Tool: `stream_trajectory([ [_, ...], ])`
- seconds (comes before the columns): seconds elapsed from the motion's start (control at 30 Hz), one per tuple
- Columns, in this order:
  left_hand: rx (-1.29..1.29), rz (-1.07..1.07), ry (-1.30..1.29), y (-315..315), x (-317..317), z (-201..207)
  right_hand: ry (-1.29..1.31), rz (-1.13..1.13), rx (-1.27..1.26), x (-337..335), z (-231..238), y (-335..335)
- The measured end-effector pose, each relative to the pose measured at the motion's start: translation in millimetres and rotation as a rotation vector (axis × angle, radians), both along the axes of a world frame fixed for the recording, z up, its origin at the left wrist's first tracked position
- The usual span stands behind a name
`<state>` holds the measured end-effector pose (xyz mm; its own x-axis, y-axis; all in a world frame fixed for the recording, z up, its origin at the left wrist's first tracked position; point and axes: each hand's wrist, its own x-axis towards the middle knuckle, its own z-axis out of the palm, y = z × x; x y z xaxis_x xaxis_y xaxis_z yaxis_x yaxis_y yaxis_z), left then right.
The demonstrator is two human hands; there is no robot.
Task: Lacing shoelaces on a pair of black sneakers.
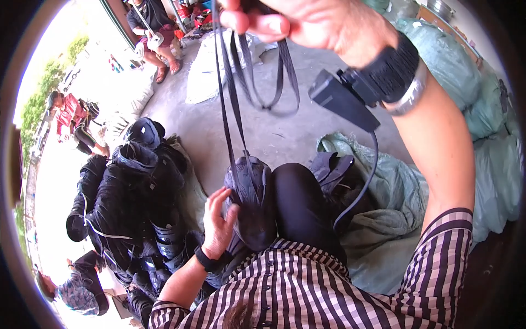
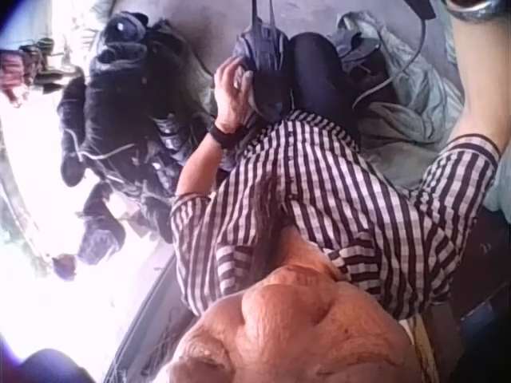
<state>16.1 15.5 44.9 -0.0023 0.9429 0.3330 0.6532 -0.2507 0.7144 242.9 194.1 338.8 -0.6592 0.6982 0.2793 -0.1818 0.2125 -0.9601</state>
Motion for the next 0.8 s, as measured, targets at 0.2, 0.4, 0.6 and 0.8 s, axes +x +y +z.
stream_trajectory([
  [0.2,-0.316,-0.315,-0.131,37.6,10.8,21.0,-0.14,-0.059,0.353,-11.8,9.6,-73.5],
  [0.4,-0.335,-0.424,0.451,36.3,25.2,35.9,-0.083,0.077,0.391,-6.2,-4.7,-92.3],
  [0.6,-0.153,-0.485,0.454,30.0,25.2,22.7,-0.094,0.035,0.323,6.0,-11.9,-114.7],
  [0.8,-0.112,-0.275,0.365,25.0,24.1,9.7,-0.044,0.088,0.365,4.3,-15.7,-115.8],
])
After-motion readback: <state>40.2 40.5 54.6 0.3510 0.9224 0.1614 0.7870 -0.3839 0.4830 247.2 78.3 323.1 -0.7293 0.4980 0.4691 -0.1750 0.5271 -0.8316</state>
